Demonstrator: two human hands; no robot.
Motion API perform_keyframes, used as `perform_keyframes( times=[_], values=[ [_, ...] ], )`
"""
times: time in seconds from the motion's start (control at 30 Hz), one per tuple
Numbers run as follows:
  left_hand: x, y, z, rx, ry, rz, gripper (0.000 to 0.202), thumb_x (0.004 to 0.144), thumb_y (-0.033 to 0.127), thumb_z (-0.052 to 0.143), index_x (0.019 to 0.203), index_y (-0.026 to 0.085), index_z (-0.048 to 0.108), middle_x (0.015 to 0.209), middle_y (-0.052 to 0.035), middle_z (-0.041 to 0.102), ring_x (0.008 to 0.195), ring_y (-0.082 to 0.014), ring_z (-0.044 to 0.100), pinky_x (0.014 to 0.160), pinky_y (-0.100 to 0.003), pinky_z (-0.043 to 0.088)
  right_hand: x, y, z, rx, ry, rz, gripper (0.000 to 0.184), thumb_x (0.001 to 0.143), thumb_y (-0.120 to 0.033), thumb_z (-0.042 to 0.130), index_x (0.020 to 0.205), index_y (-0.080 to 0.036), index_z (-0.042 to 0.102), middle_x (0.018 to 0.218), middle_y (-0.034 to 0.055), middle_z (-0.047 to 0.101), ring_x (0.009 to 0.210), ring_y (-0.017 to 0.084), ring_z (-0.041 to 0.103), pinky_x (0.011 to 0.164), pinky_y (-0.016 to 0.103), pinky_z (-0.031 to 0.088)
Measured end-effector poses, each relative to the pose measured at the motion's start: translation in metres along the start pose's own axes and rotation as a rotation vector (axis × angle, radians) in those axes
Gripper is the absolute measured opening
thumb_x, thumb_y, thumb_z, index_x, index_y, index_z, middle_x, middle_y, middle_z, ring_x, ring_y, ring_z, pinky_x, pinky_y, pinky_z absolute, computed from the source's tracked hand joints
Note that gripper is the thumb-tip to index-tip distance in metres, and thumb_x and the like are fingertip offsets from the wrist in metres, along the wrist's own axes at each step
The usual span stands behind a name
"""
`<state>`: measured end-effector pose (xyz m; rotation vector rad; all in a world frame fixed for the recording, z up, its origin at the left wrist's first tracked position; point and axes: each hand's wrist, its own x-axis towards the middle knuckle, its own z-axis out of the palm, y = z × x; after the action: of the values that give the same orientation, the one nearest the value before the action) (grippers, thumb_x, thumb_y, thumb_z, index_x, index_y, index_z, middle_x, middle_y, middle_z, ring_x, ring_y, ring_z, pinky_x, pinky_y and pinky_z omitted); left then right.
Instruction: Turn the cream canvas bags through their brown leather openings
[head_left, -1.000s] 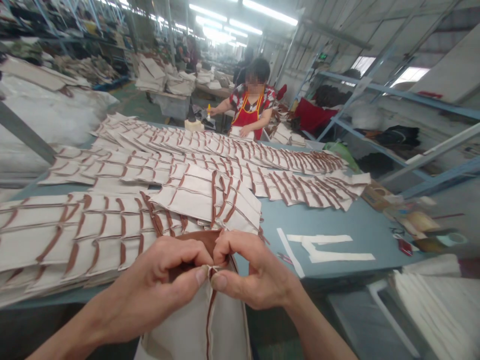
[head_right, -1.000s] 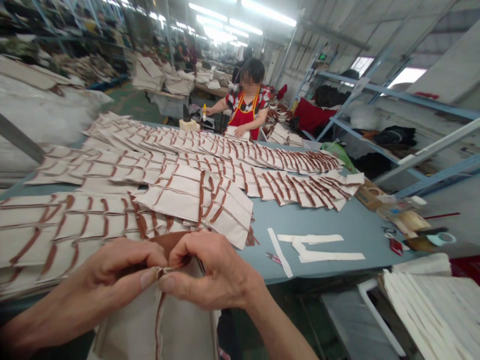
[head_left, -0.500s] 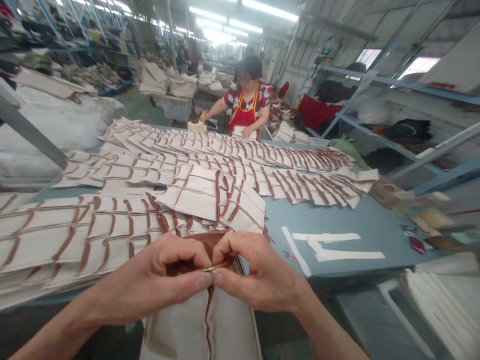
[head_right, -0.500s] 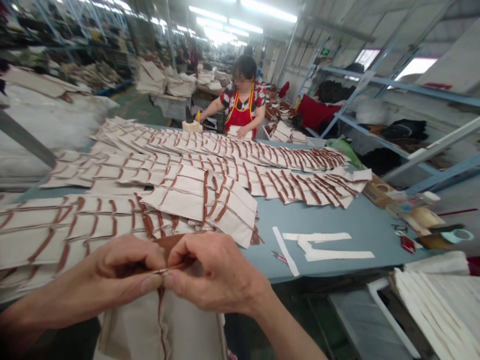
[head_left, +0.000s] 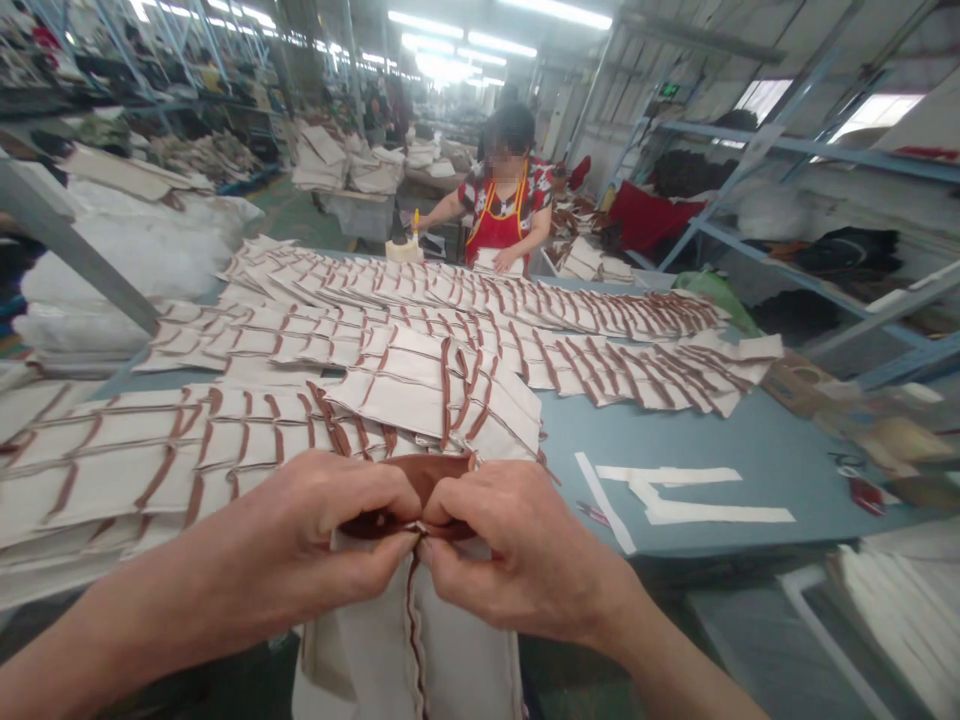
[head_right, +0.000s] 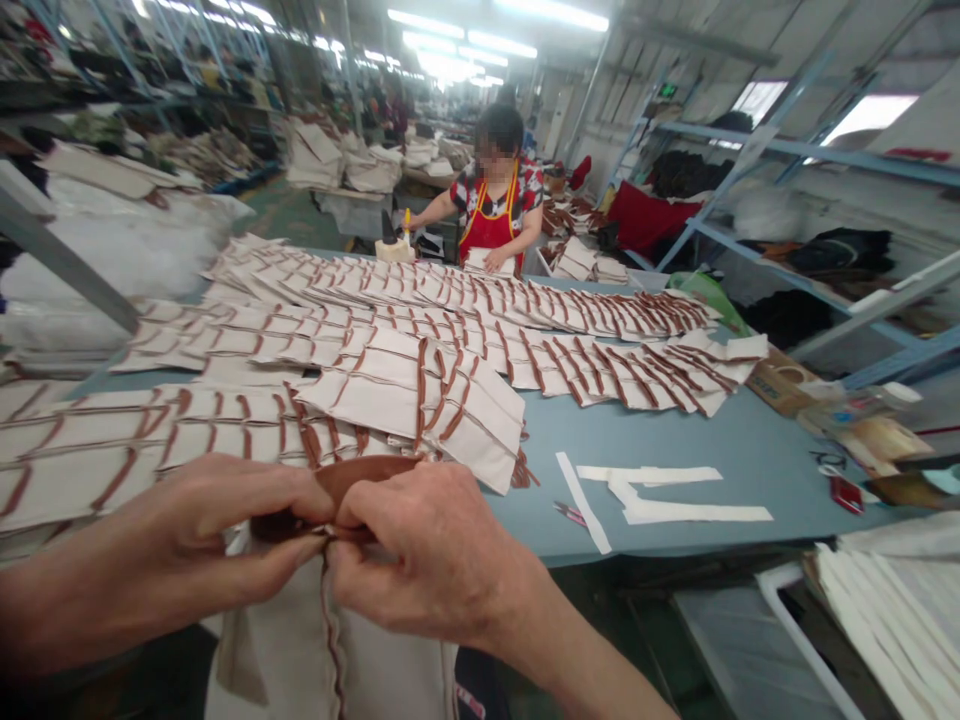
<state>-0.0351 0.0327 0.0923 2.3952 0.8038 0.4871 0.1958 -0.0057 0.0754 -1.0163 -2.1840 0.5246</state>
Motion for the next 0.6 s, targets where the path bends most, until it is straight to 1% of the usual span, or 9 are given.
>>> perform_keyframes(
  times=[0.07, 0.17, 0.3, 0.4, 0.47, 0.53, 0.6],
  values=[
    [0.001, 0.002, -0.001, 0.023, -0.005, 0.011, 0.019, 0.091, 0.012, 0.054, 0.083, 0.021, 0.069, 0.068, 0.0071, 0.063, 0.060, -0.0091, 0.056, 0.058, -0.025, 0.036, 0.002, -0.001, -0.002, -0.036, 0.010, 0.018, 0.013, 0.081, -0.015, 0.062, 0.071, -0.022, 0.056, 0.063, -0.0022, 0.068, 0.057, 0.013, 0.057, 0.061, 0.030, 0.031],
    [0.004, 0.006, -0.003, 0.084, -0.022, 0.035, 0.020, 0.094, 0.012, 0.051, 0.086, 0.022, 0.066, 0.075, 0.0054, 0.067, 0.066, -0.0108, 0.061, 0.062, -0.028, 0.036, 0.004, -0.002, -0.006, -0.101, -0.003, 0.049, 0.017, 0.079, -0.017, 0.058, 0.069, -0.023, 0.046, 0.060, -0.0022, 0.062, 0.055, 0.013, 0.049, 0.060, 0.032, 0.026],
    [0.016, 0.014, -0.005, 0.166, -0.029, 0.144, 0.023, 0.096, 0.009, 0.048, 0.085, 0.022, 0.062, 0.077, 0.0036, 0.066, 0.067, -0.0127, 0.062, 0.062, -0.031, 0.035, 0.003, -0.003, -0.011, -0.096, -0.040, 0.132, 0.019, 0.079, -0.021, 0.055, 0.072, -0.024, 0.038, 0.060, -0.0030, 0.054, 0.055, 0.012, 0.040, 0.059, 0.033, 0.021],
    [0.024, 0.019, -0.004, 0.199, -0.007, 0.237, 0.024, 0.096, 0.005, 0.046, 0.085, 0.022, 0.060, 0.075, 0.0044, 0.062, 0.064, -0.0119, 0.059, 0.061, -0.031, 0.035, 0.001, -0.003, -0.015, -0.016, -0.069, 0.191, 0.018, 0.078, -0.021, 0.055, 0.072, -0.024, 0.038, 0.061, -0.0047, 0.049, 0.056, 0.011, 0.036, 0.058, 0.032, 0.019],
    [0.026, 0.018, -0.002, 0.195, -0.002, 0.285, 0.025, 0.097, 0.003, 0.045, 0.086, 0.023, 0.057, 0.076, 0.0048, 0.061, 0.064, -0.0112, 0.058, 0.060, -0.029, 0.036, 0.000, -0.004, -0.017, 0.059, -0.060, 0.205, 0.017, 0.076, -0.018, 0.055, 0.071, -0.023, 0.039, 0.062, -0.0058, 0.047, 0.056, 0.010, 0.036, 0.059, 0.030, 0.021],
    [0.025, 0.012, 0.003, 0.227, 0.021, 0.332, 0.025, 0.100, 0.004, 0.045, 0.085, 0.023, 0.053, 0.078, 0.0044, 0.059, 0.063, -0.0118, 0.055, 0.059, -0.029, 0.035, 0.000, -0.004, -0.019, 0.165, -0.026, 0.236, 0.015, 0.076, -0.017, 0.055, 0.070, -0.022, 0.042, 0.061, -0.0070, 0.045, 0.056, 0.009, 0.037, 0.059, 0.028, 0.024],
    [0.022, 0.002, 0.008, 0.298, 0.054, 0.378, 0.026, 0.105, 0.008, 0.045, 0.086, 0.023, 0.053, 0.080, 0.0030, 0.059, 0.063, -0.0134, 0.052, 0.059, -0.031, 0.033, -0.001, -0.002, -0.018, 0.294, 0.001, 0.304, 0.013, 0.078, -0.018, 0.056, 0.070, -0.022, 0.047, 0.060, -0.0078, 0.043, 0.055, 0.009, 0.038, 0.058, 0.025, 0.028]
  ],
)
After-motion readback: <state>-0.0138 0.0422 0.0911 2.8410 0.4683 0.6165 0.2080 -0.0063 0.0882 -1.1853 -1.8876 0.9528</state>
